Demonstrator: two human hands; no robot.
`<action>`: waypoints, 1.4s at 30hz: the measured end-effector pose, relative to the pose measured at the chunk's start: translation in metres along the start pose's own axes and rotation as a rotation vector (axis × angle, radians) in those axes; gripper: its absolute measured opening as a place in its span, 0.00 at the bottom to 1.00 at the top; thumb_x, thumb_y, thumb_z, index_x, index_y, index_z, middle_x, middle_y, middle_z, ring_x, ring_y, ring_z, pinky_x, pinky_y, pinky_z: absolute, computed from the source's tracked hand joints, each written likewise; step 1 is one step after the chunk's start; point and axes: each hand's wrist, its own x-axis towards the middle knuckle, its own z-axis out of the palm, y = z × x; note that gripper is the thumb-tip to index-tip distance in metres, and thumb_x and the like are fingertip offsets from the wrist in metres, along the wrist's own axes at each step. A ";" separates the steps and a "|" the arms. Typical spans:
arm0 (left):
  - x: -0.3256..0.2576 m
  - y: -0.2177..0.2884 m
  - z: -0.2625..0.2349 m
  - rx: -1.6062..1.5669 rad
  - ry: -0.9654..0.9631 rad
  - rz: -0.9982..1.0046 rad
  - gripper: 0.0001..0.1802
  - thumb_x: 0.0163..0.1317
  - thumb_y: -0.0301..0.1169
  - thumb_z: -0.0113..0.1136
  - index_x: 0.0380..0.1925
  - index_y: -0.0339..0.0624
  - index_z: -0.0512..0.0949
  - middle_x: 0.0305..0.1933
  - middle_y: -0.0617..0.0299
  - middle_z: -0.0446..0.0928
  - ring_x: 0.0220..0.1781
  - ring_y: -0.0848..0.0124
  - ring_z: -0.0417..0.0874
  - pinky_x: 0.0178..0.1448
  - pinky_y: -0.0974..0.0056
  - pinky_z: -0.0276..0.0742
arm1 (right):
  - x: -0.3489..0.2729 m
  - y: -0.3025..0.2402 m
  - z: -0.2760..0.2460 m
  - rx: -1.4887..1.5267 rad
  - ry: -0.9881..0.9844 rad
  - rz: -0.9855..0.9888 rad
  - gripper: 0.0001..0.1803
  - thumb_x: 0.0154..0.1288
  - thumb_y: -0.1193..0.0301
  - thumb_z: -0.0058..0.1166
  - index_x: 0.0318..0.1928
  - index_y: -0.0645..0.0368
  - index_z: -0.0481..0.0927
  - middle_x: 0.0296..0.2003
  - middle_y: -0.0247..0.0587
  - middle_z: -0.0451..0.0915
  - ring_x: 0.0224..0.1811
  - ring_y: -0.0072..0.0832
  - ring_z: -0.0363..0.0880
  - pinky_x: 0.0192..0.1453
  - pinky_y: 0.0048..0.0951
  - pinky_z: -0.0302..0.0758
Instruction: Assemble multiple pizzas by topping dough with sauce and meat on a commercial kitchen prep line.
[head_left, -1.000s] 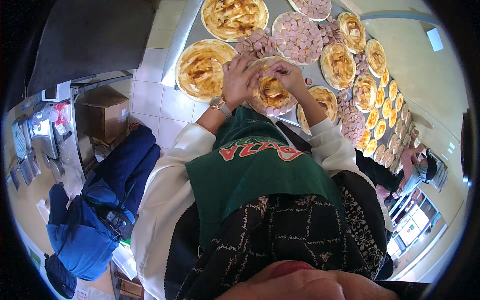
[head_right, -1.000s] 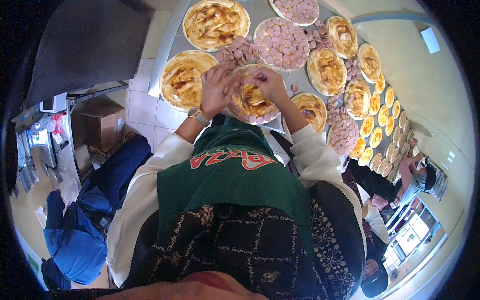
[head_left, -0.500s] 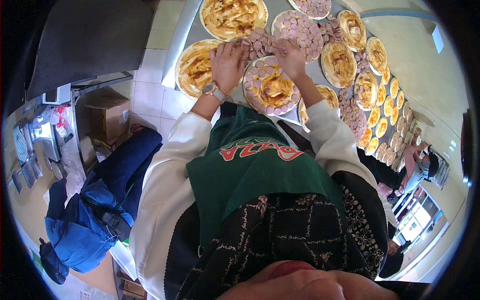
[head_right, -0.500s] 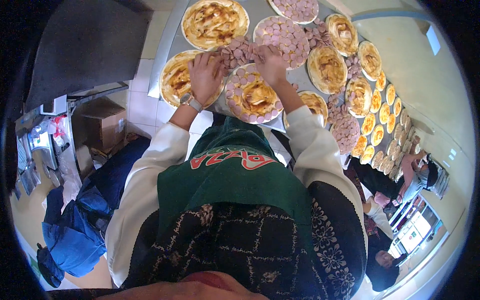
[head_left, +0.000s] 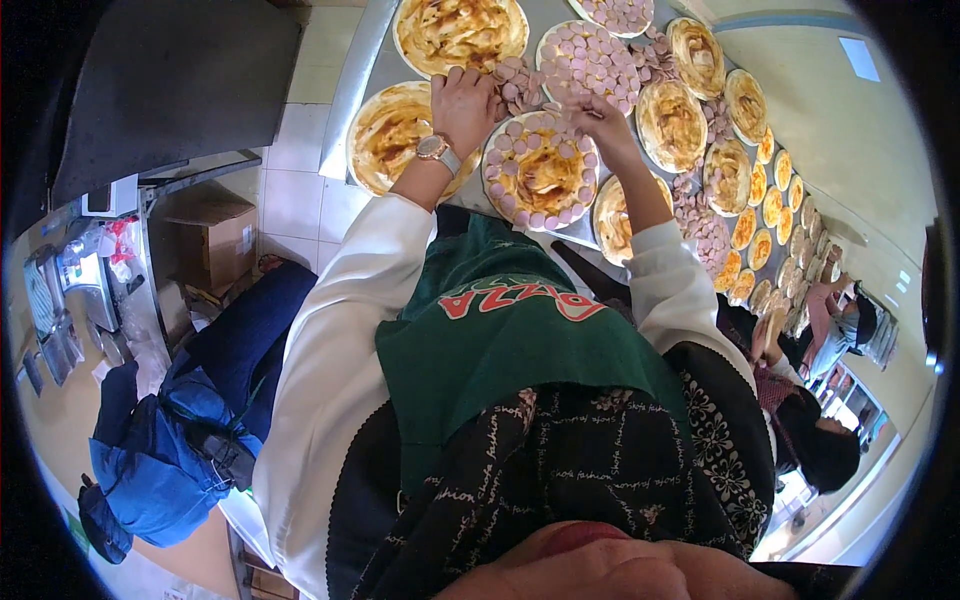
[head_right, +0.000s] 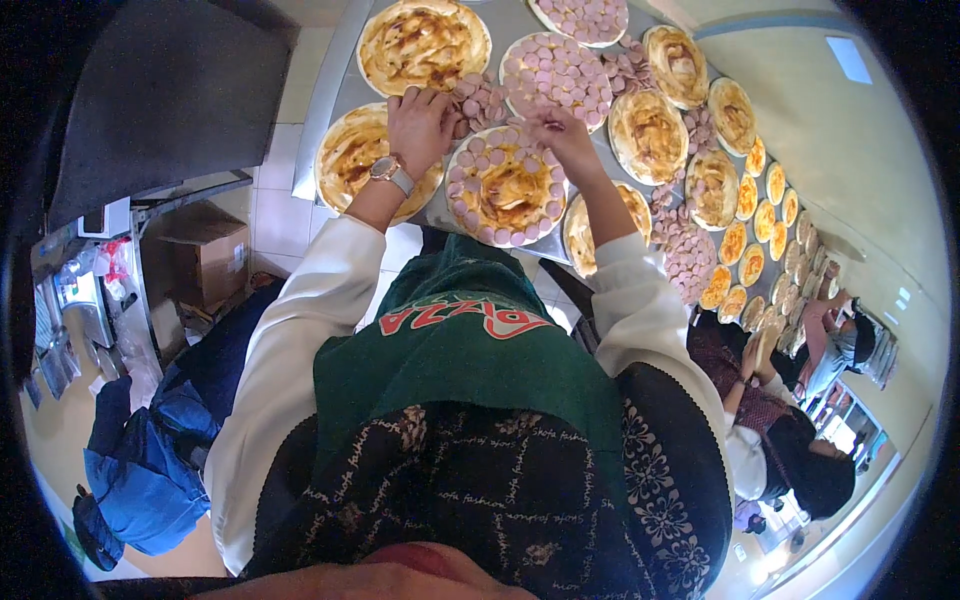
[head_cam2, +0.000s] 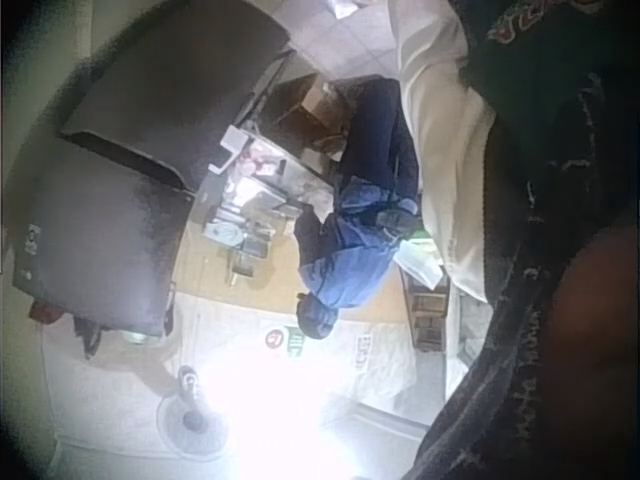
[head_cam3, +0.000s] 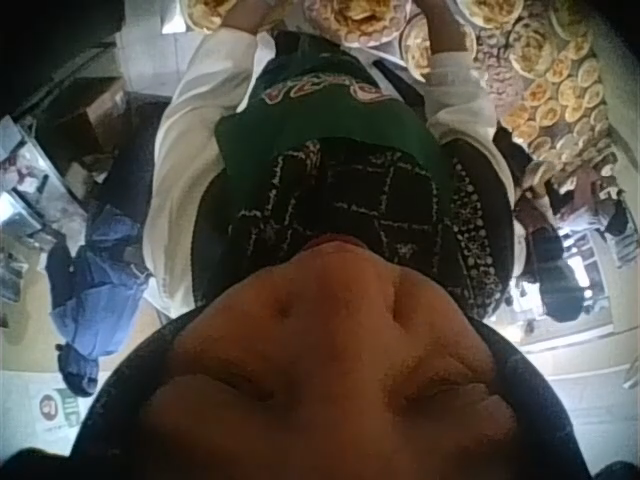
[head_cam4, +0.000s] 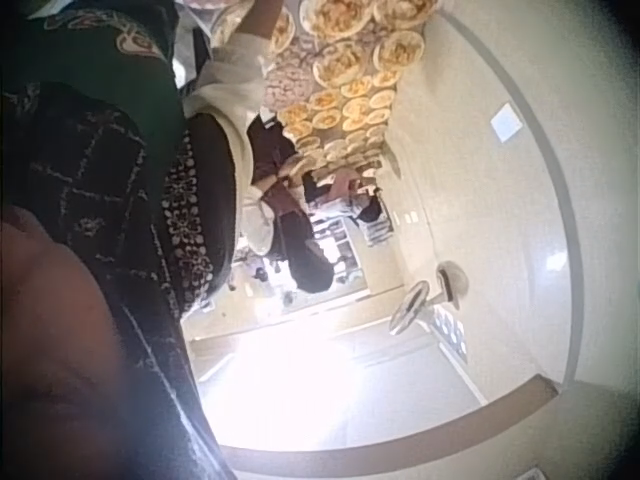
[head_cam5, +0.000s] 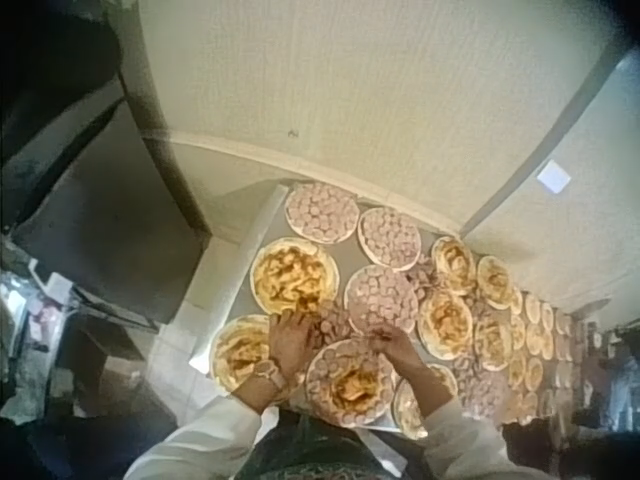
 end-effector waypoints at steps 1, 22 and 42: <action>0.002 0.001 0.002 -0.003 0.002 0.004 0.07 0.55 0.32 0.62 0.34 0.48 0.82 0.36 0.62 0.79 0.44 0.61 0.76 0.48 0.54 0.63 | -0.007 0.006 -0.002 0.019 -0.030 -0.009 0.14 0.59 0.77 0.61 0.47 0.62 0.84 0.33 0.30 0.82 0.32 0.16 0.77 0.36 0.19 0.74; -0.016 0.003 0.003 -0.248 0.124 -0.041 0.13 0.56 0.26 0.61 0.43 0.48 0.79 0.41 0.60 0.78 0.46 0.57 0.78 0.52 0.54 0.66 | -0.029 0.018 0.008 -0.406 0.133 -0.352 0.12 0.55 0.78 0.61 0.41 0.55 0.84 0.36 0.42 0.78 0.38 0.41 0.81 0.43 0.36 0.79; -0.017 0.012 0.006 0.037 0.035 -0.080 0.17 0.50 0.24 0.62 0.43 0.46 0.80 0.45 0.60 0.77 0.51 0.60 0.77 0.53 0.54 0.67 | -0.060 0.043 -0.018 -0.652 0.117 -0.408 0.13 0.56 0.80 0.59 0.43 0.59 0.83 0.34 0.45 0.79 0.35 0.43 0.81 0.39 0.38 0.78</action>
